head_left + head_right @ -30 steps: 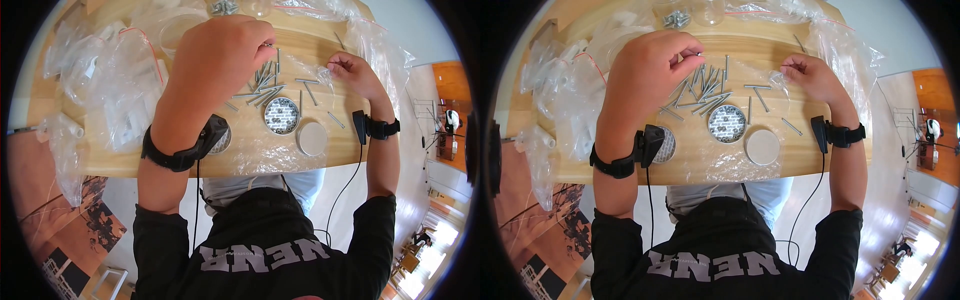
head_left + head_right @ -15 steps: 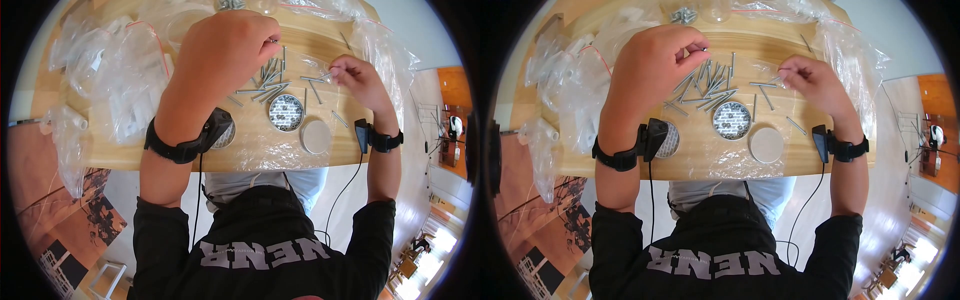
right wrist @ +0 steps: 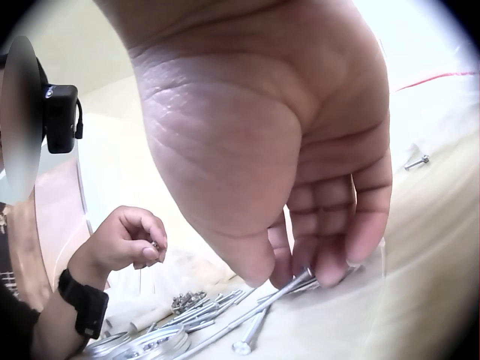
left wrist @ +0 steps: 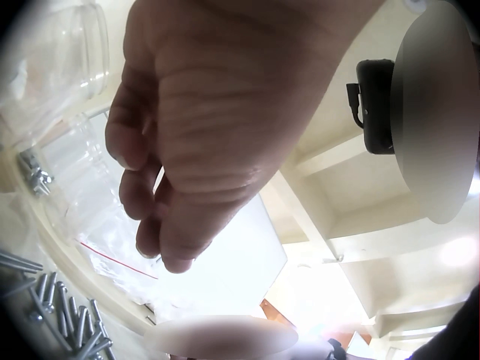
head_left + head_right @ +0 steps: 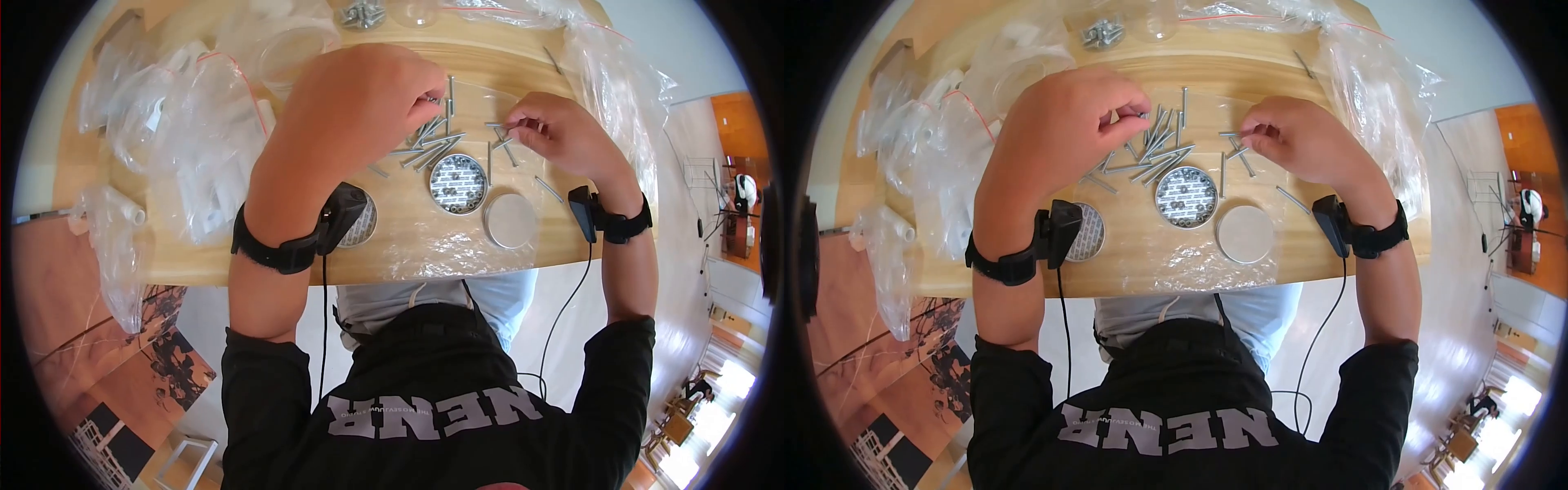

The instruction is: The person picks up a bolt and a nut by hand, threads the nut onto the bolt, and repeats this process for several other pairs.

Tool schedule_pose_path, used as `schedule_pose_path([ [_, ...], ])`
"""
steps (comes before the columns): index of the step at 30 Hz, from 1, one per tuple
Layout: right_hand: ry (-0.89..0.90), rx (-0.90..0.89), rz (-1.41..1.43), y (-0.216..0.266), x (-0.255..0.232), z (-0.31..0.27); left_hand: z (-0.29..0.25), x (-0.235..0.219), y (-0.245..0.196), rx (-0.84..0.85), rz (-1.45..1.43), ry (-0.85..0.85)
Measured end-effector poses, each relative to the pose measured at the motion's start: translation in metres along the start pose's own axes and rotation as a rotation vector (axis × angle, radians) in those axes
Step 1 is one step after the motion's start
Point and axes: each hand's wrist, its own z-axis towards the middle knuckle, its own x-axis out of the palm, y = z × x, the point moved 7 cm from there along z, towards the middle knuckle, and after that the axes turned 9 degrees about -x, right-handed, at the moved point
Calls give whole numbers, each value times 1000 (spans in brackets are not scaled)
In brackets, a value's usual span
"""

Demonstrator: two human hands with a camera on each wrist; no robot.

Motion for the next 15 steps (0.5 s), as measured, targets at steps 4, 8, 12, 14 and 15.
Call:
schedule_pose_path([
  [4, -82, -9, -82, -4, -10, -5, -3, 7, 2, -16, -9, 117],
  [8, -117, 82, -163, -27, -28, -5, -4, 17, 5, -45, 2, 226],
  [12, -227, 237, -379, -54, -51, -8, -5, 18, 5, -68, 4, 257],
  [14, -255, 296, -445, -66, -57, -8, -6, 20, 10, -121, 37, 303],
  [15, -276, 356, -496, -73, -60, -9, -6, 20, 10, -114, 38, 304],
])
